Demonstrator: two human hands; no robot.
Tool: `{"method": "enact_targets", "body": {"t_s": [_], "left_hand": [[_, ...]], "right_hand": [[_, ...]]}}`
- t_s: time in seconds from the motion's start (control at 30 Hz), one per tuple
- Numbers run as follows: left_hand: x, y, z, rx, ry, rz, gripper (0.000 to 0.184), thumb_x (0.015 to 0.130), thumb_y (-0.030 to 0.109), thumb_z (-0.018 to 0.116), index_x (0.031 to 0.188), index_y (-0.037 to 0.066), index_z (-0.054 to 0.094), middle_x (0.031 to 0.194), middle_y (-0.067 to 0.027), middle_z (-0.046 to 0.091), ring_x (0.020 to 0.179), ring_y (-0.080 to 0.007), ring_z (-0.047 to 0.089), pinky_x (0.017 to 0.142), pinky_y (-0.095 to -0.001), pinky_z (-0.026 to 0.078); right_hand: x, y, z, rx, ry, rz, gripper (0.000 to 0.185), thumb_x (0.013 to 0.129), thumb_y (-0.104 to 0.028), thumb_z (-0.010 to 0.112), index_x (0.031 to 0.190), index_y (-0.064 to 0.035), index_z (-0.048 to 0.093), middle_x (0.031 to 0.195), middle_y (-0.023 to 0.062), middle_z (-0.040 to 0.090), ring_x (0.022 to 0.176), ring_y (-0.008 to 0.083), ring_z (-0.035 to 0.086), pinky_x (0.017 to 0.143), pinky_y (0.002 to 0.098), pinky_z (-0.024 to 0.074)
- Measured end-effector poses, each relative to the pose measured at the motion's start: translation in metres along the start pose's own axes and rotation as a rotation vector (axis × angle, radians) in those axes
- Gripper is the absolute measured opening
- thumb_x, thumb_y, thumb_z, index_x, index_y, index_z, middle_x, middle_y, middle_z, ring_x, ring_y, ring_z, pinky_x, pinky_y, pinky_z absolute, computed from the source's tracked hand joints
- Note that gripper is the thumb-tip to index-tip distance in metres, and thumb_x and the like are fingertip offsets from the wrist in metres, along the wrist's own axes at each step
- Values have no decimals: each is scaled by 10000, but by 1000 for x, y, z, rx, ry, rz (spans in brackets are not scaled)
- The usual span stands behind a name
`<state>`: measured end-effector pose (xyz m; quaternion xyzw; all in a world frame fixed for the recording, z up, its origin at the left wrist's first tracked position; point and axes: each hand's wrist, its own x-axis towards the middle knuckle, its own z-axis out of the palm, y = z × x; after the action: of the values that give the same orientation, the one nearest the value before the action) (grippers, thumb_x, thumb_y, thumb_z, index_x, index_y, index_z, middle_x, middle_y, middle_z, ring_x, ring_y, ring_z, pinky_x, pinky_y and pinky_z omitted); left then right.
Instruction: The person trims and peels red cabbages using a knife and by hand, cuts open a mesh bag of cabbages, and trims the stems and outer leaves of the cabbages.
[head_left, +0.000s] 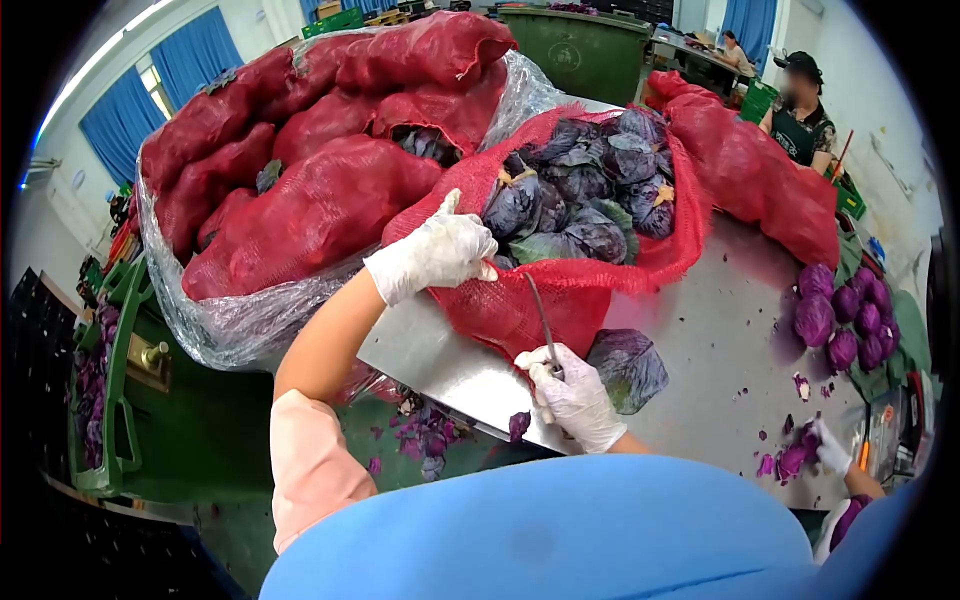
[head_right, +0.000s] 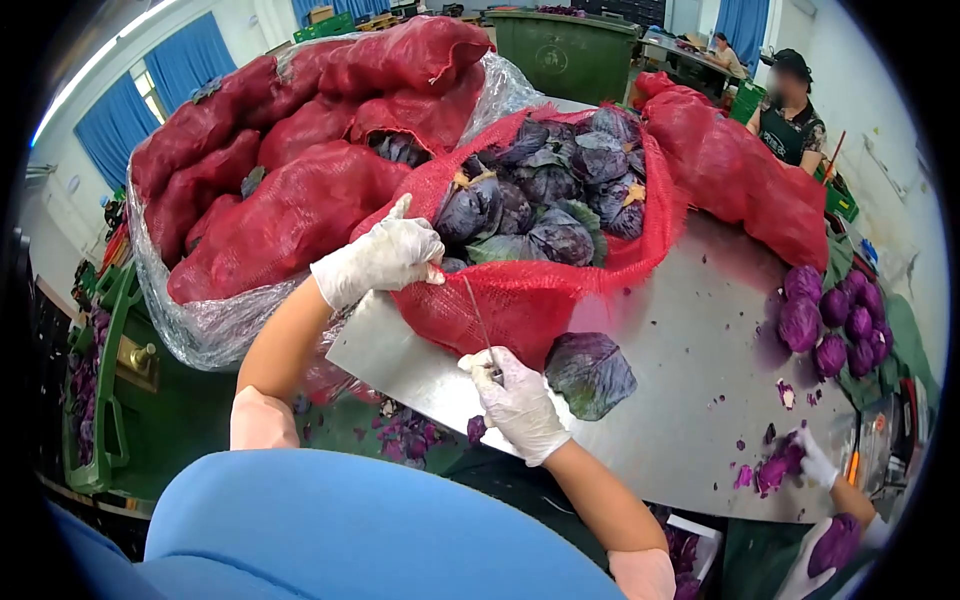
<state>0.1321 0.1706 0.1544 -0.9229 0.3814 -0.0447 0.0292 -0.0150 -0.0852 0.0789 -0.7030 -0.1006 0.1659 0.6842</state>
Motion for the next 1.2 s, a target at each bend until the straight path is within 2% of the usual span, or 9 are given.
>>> {"method": "enact_targets", "body": {"t_s": [0.13,0.17,0.27,0.43,0.53,0.73,0.93,1.07,1.2], "left_hand": [[-1,-11,12,-354,149,-38,329,909,391,738,837,78,668,810,-134,656,907,-380,625,990,-523,450],[-3,-10,15,-377,148,-83,311,924,332,723,784,82,605,766,-127,590,821,-345,579,1091,-518,403],[-7,-7,16,-400,193,-96,345,954,328,697,752,78,570,716,-114,542,776,-348,587,1086,-537,412],[-8,-8,13,-331,199,-69,340,943,333,701,761,73,582,719,-117,558,780,-337,608,1127,-538,384],[-12,-3,3,-379,187,-66,240,891,270,738,801,83,618,741,-88,608,806,-306,623,1141,-502,385],[-16,5,3,-491,215,-162,222,775,70,805,870,81,605,826,-67,626,890,-296,608,826,-430,481],[-15,4,3,-610,249,-108,244,757,-6,809,848,61,593,811,-69,603,830,-253,592,780,-375,485],[-17,-5,11,-932,199,-204,237,770,-57,803,807,53,596,796,-25,595,799,-162,575,744,-322,477],[-23,-2,9,-844,335,-76,208,772,-61,761,795,51,588,732,-37,598,725,-173,576,697,-328,479]], "right_hand": [[3,2,17,60,-9,47,224,1066,-258,581,1100,-51,661,695,-3,519,498,78,467,458,273,424],[5,0,21,51,3,65,233,1069,-267,580,1096,-49,654,683,-5,509,486,80,458,452,273,414],[11,-12,33,95,13,100,229,1067,-273,590,1059,-50,643,669,-11,494,467,73,443,434,271,397],[31,-2,45,225,100,-54,207,1052,-265,614,1002,-64,609,657,-12,487,450,75,435,398,272,361],[43,-7,45,207,64,63,214,1048,-265,613,981,-64,588,644,-10,483,432,90,435,398,278,364],[49,9,41,198,-59,229,205,1020,-267,628,992,-92,526,640,11,462,409,125,425,386,323,340],[74,-9,32,390,-283,358,178,1039,-242,550,1127,-93,594,678,-6,464,478,115,431,418,299,333],[46,-7,47,308,-310,341,159,1034,-201,559,1106,-64,597,636,6,474,427,104,428,402,285,380],[37,8,46,367,-310,302,158,1038,-221,571,1065,-66,569,630,6,473,418,110,430,393,294,378]]}}
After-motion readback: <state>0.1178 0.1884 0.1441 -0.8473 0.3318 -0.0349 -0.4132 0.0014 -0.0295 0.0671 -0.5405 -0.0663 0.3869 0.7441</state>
